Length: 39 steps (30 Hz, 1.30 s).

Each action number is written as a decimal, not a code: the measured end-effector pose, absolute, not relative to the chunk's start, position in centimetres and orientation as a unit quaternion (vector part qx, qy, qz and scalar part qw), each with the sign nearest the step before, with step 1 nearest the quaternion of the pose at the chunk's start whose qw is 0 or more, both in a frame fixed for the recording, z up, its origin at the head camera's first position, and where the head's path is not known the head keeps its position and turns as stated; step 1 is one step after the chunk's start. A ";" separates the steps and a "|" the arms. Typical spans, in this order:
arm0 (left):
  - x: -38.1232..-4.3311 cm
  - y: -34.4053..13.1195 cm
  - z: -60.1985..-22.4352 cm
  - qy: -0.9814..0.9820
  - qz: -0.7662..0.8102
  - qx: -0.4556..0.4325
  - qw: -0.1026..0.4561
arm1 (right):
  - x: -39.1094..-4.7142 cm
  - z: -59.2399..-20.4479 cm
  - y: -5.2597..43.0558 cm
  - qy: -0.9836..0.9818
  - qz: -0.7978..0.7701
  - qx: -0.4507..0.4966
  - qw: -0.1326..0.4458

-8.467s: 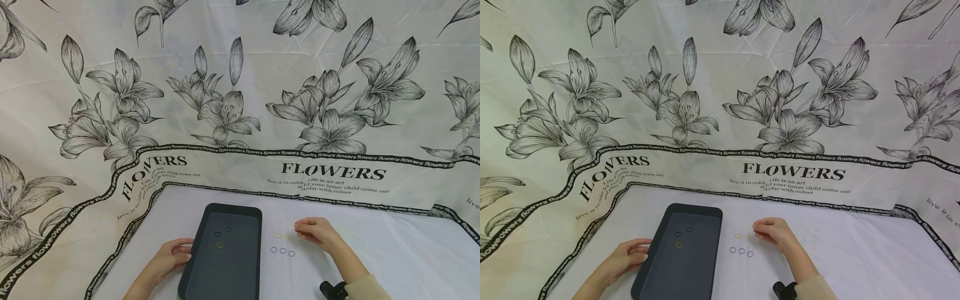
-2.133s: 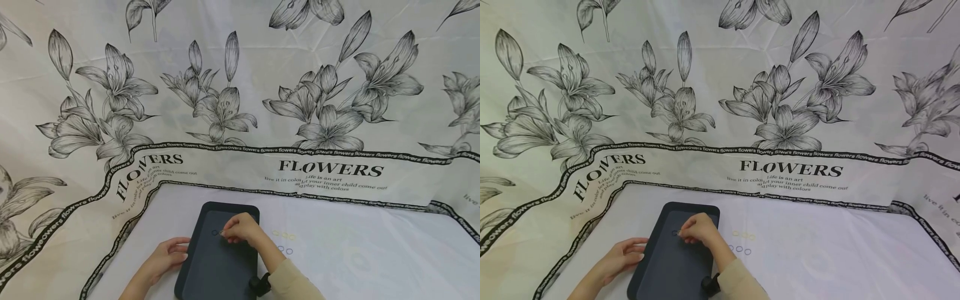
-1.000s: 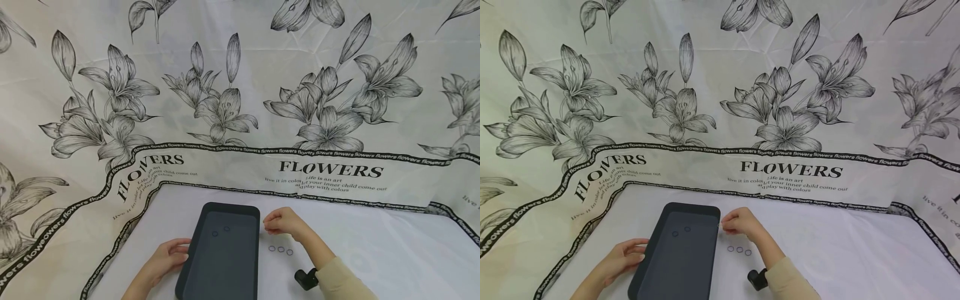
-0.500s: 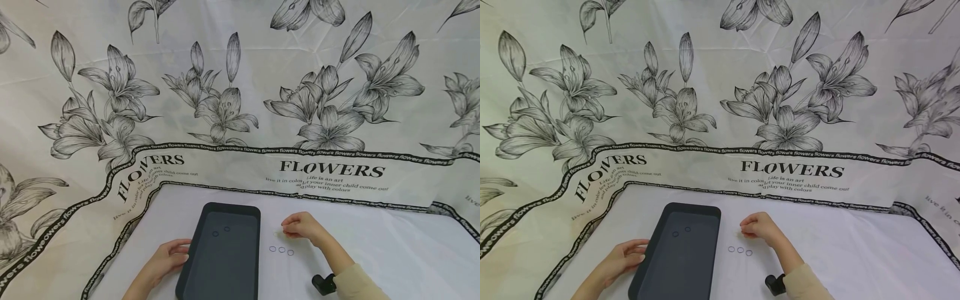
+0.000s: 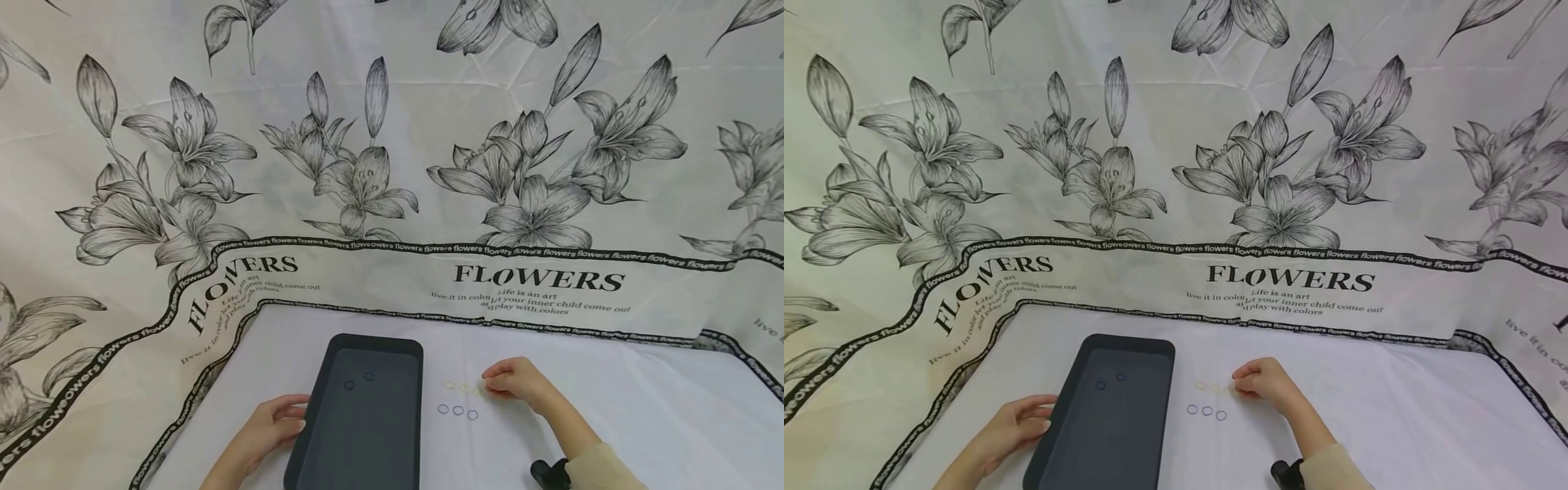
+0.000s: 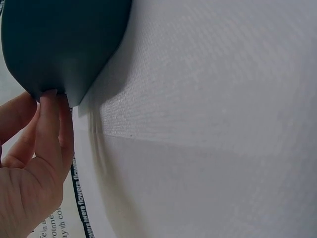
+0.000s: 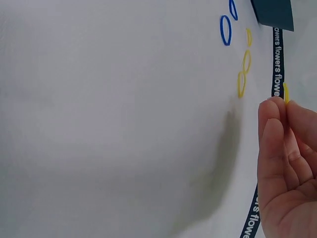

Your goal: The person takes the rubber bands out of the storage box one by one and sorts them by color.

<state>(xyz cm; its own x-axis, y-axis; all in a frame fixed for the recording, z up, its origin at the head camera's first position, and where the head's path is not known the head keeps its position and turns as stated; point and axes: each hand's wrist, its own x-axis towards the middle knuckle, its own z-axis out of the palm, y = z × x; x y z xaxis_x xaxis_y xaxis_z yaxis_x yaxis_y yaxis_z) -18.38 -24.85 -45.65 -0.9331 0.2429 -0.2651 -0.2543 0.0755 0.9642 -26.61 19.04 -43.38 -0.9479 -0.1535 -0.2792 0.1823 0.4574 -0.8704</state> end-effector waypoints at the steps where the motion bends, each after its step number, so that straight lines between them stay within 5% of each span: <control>1: -18.4 -24.9 -45.7 0.711 0.679 -0.004 0.182 | -26.6 -43.5 19.2 0.839 -0.520 0.007 0.162; 39: -18.3 -24.9 -45.6 0.704 0.688 -0.002 0.174 | -26.6 -44.4 19.6 0.870 -0.461 0.044 0.171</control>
